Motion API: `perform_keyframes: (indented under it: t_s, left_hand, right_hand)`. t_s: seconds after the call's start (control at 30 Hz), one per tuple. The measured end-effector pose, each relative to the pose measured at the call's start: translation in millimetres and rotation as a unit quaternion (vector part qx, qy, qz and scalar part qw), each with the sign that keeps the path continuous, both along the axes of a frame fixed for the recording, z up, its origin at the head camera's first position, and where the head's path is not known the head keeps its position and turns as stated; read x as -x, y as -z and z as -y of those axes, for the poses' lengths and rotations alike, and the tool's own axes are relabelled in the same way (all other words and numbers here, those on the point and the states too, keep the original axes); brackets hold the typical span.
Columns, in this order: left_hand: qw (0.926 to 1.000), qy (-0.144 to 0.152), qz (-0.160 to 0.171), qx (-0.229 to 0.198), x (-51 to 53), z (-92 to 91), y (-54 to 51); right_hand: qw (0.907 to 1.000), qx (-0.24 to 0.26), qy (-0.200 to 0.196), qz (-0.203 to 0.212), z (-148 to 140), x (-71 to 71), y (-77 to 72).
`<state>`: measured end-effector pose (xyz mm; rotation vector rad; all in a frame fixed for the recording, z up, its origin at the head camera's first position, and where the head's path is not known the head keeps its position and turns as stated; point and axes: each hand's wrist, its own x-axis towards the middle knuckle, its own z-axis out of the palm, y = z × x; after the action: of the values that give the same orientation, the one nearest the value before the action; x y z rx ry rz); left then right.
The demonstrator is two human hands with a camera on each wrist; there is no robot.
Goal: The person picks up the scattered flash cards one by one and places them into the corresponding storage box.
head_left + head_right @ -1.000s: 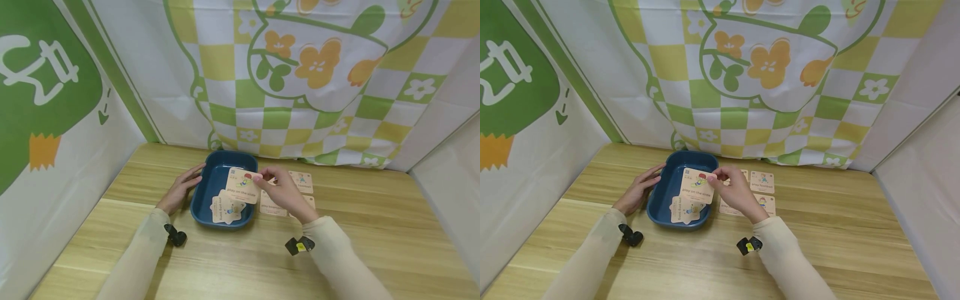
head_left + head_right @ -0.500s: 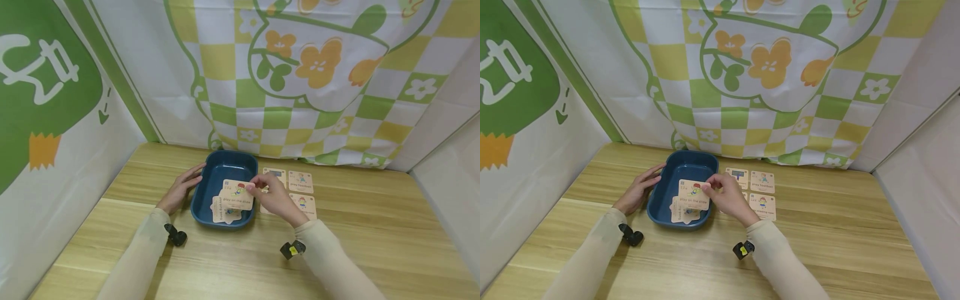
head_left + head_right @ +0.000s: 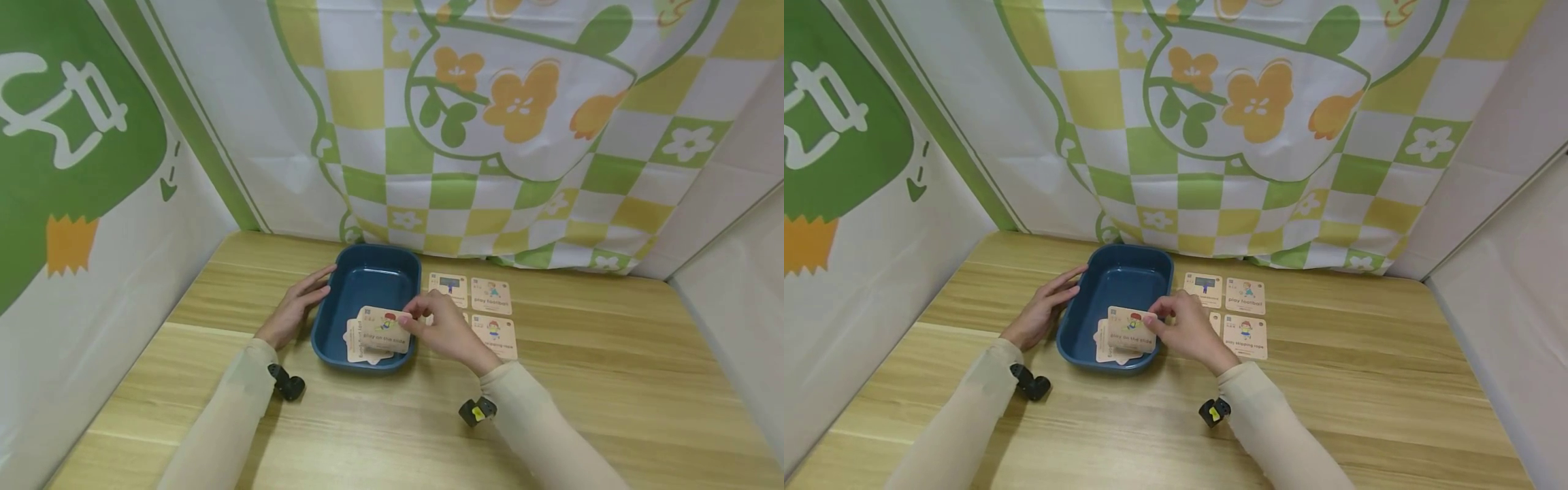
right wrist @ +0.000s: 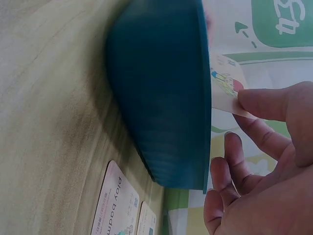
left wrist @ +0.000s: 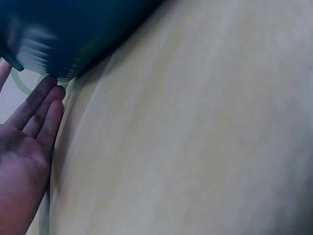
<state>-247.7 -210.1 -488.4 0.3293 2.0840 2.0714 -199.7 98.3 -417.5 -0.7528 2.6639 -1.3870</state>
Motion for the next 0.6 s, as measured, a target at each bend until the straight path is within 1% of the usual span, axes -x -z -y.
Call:
perform_keyframes:
  t_s: [0.13, 0.3, 0.6]
  left_hand:
    - [1.0000, -0.001, -0.001, -0.001, 0.2, -0.3, -0.7]
    - [1.0000, -0.001, -0.002, -0.003, 0.0, -0.5, -1.2]
    - [1.0000, 0.001, -0.002, -0.004, -0.8, -0.6, -1.0]
  right_hand:
    - [0.9995, -0.025, -0.013, -0.011, 0.6, -0.5, 0.5]
    - [0.9982, -0.059, -0.011, -0.008, 0.8, -2.3, 0.0]
    - [0.9969, -0.078, -0.001, -0.010, -1.9, -3.5, -1.1]
